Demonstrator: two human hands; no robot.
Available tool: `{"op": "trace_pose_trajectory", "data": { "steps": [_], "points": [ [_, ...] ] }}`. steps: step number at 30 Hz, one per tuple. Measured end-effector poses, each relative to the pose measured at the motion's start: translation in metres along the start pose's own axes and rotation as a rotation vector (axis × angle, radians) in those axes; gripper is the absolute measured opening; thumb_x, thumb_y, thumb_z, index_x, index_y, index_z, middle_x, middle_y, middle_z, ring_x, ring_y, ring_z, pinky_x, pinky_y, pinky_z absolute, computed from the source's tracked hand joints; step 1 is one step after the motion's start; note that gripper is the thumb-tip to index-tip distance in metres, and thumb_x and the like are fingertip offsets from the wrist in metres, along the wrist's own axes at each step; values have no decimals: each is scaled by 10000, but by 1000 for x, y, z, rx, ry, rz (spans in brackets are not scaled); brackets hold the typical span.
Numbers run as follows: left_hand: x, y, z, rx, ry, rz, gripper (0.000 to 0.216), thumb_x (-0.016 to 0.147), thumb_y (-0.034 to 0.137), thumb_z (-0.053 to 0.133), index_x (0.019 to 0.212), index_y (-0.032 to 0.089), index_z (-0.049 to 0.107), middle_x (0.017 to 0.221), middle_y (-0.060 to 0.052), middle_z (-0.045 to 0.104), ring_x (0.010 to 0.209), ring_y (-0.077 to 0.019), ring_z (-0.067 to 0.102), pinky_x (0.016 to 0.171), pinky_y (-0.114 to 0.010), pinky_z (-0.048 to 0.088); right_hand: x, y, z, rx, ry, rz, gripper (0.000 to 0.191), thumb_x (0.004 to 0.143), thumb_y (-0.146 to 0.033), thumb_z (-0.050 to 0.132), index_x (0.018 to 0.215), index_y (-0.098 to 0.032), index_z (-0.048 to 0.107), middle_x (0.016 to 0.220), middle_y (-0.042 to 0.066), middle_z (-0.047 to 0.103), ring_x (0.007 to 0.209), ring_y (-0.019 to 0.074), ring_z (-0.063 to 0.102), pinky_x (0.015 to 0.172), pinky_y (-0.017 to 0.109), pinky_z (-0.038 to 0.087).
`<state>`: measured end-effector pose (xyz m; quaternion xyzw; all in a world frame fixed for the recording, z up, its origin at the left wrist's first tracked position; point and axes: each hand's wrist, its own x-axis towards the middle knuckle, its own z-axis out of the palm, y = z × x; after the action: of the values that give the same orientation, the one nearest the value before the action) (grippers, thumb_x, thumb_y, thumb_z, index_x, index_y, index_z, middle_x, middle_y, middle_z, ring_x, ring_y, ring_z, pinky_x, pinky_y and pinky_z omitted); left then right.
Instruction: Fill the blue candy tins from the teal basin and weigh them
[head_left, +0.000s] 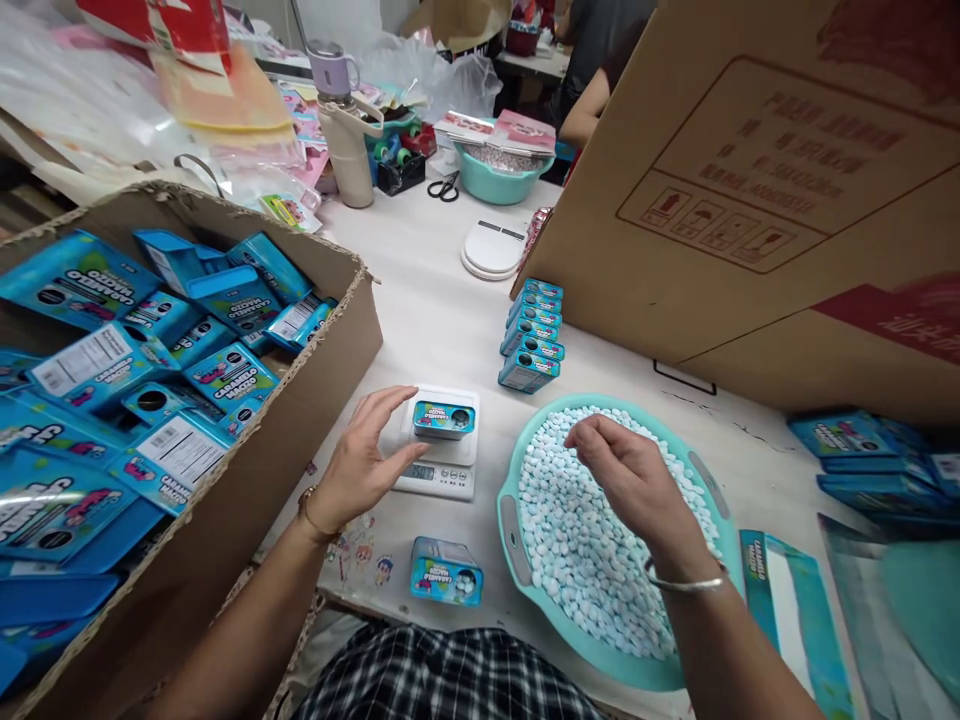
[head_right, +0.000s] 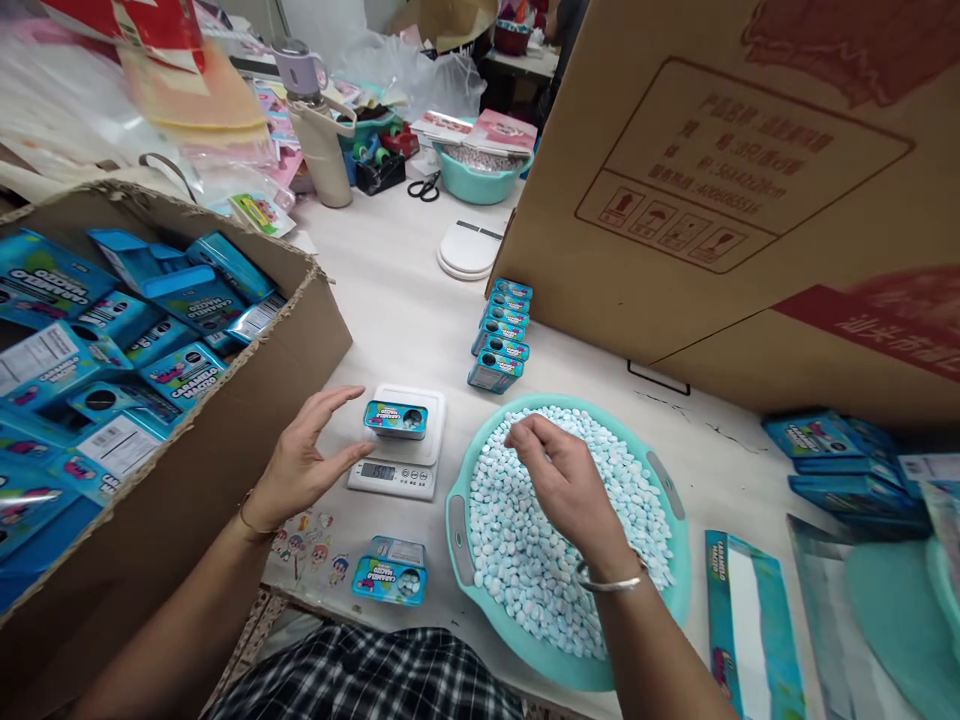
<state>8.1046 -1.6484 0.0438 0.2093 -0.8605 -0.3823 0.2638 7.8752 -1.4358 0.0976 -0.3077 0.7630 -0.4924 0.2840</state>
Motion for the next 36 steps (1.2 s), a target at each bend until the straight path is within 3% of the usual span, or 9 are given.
{"op": "trace_pose_trajectory", "data": {
  "steps": [4,9,14,19,22,26,31,36],
  "points": [
    [6,-1,5,27,-38,45,583,888,323,681,1420,249,456,1395,-100,532,1327,-254,472,1128,-429,384,22,-20,34,511,-23,107,373,852,-565,654,768,-206,601,537,-83,295,453,68,199,410,218,152],
    [20,0,23,156,-117,57,621,846,376,720,1397,234,470,1389,-120,539,1367,-311,420,1159,-514,278,50,-39,93,1032,107,102,359,850,-531,678,786,-210,532,548,-108,293,434,50,215,413,184,231],
    [31,-2,42,201,-181,16,597,802,412,751,1334,264,524,1331,-102,582,1381,-355,400,1153,-617,173,64,-37,134,1016,227,14,389,863,-572,638,788,-204,539,541,-104,347,481,62,364,546,206,409],
    [32,-3,44,171,-153,17,501,817,379,736,1271,255,565,1270,-91,605,1365,-344,414,1138,-617,192,64,-31,145,927,227,-31,387,871,-571,625,781,-204,539,529,-99,367,527,84,464,616,241,438],
    [31,-2,44,167,-143,18,478,805,372,753,1230,241,578,1252,-86,612,1353,-339,427,1134,-608,208,66,-32,142,967,239,3,400,860,-584,636,790,-206,525,517,-107,351,487,73,413,551,219,406],
    [32,-1,42,160,-130,34,451,793,361,775,1186,229,597,1234,-85,619,1333,-334,450,1129,-597,235,70,-38,122,1142,190,192,364,943,-526,554,787,-205,483,501,-123,278,403,55,242,402,178,234],
    [27,4,13,58,-49,105,533,793,366,785,1263,220,578,1302,-107,596,1355,-310,444,1141,-518,331,54,-43,68,1262,177,201,338,1047,-357,387,775,-183,485,511,-109,257,381,48,205,368,178,181],
    [13,4,-24,-30,158,19,480,821,332,764,1264,236,604,1320,-82,586,1306,-259,518,1129,-424,404,25,-30,13,1233,319,132,349,1054,-329,363,775,-172,502,531,-96,254,399,50,250,375,179,236]
  ]
}}
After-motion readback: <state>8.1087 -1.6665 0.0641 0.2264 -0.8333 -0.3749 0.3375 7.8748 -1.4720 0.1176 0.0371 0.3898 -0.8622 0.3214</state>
